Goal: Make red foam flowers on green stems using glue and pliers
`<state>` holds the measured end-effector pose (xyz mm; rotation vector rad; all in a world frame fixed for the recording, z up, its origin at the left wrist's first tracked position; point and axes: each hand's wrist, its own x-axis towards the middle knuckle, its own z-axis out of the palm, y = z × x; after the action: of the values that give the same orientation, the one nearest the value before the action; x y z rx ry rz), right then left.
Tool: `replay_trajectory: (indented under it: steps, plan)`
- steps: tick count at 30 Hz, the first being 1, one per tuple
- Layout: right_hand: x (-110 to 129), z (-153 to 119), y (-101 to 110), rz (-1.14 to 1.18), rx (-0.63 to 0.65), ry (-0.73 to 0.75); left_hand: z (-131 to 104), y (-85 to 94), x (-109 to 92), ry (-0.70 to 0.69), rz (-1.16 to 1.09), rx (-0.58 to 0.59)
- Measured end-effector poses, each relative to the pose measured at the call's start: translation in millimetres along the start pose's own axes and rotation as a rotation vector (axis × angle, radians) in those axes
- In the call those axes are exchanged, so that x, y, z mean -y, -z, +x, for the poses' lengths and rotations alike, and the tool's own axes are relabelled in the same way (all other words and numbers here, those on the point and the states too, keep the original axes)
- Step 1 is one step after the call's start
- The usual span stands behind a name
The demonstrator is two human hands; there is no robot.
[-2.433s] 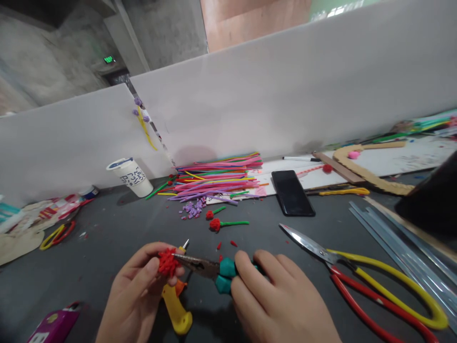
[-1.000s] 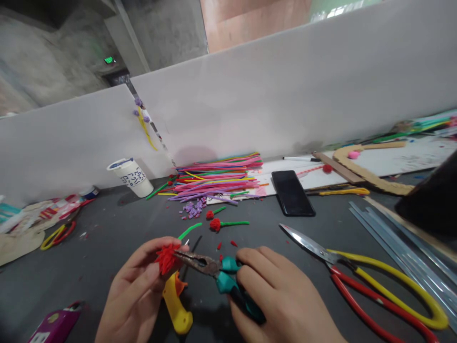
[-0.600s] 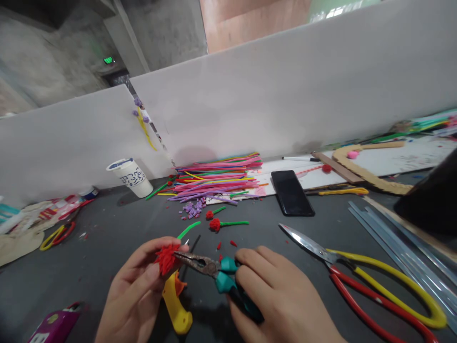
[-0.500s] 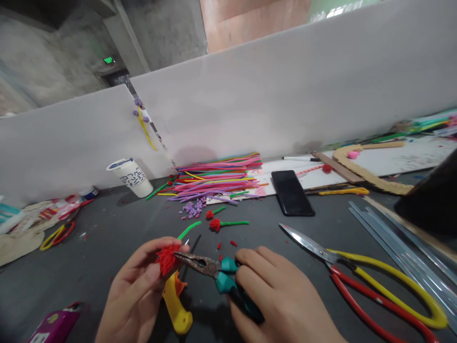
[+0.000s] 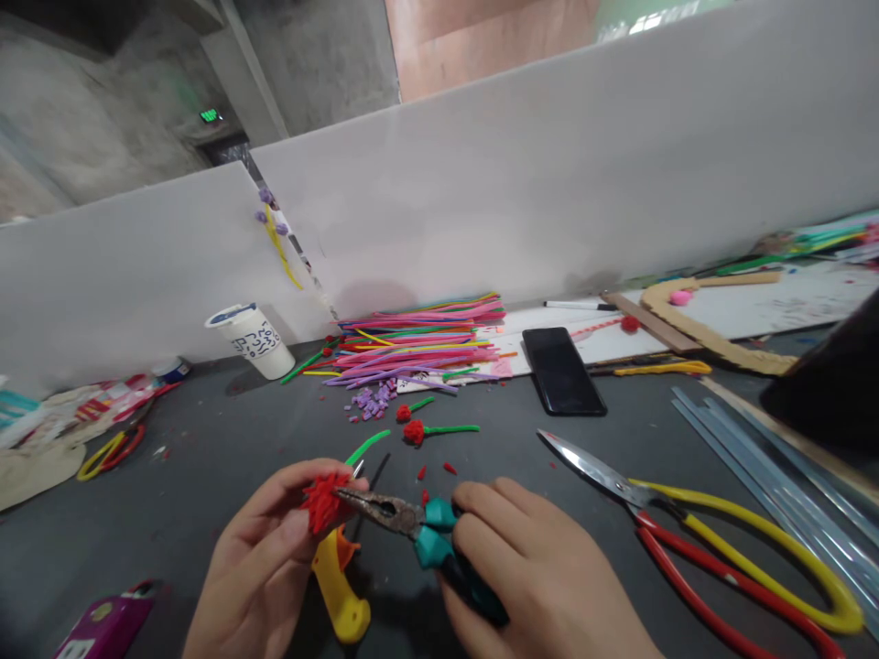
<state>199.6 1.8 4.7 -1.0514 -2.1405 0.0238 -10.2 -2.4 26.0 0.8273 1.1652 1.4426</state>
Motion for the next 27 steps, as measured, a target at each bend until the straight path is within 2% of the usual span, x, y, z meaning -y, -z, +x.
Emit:
replay_trajectory:
  steps: [7, 10, 14, 18, 20, 22, 24, 27]
  plan:
    - [2, 5, -2, -0.079, -0.074, 0.074, -1, -3.3, -3, 0.087, -0.037, -0.022]
    - [2, 5, -1, -0.077, -0.052, 0.085, 0, -3.9, -3, 0.087, -0.010, -0.024]
    - [0, 3, 1, 0.045, 0.060, -0.020, 1, -2.4, -2, 0.074, 0.066, -0.044]
    - [-3, 4, 2, 0.240, 0.304, -0.194, 1, -1.4, -1, 0.013, 0.117, -0.038]
    - [-2, 6, 4, 0.270, 0.420, -0.290, 1, -0.7, 0, -0.021, 0.153, -0.021]
    - [0, 8, 5, 0.239, 0.468, -0.326, 1, 0.6, 2, -0.042, 0.201, -0.014]
    - [1, 7, 5, 0.177, 0.430, -0.278, 3, 2.6, 5, -0.041, 0.256, -0.012]
    - [-1, 0, 0, 0.063, 0.232, -0.128, 8, 5.8, 9, -0.022, 0.348, -0.004]
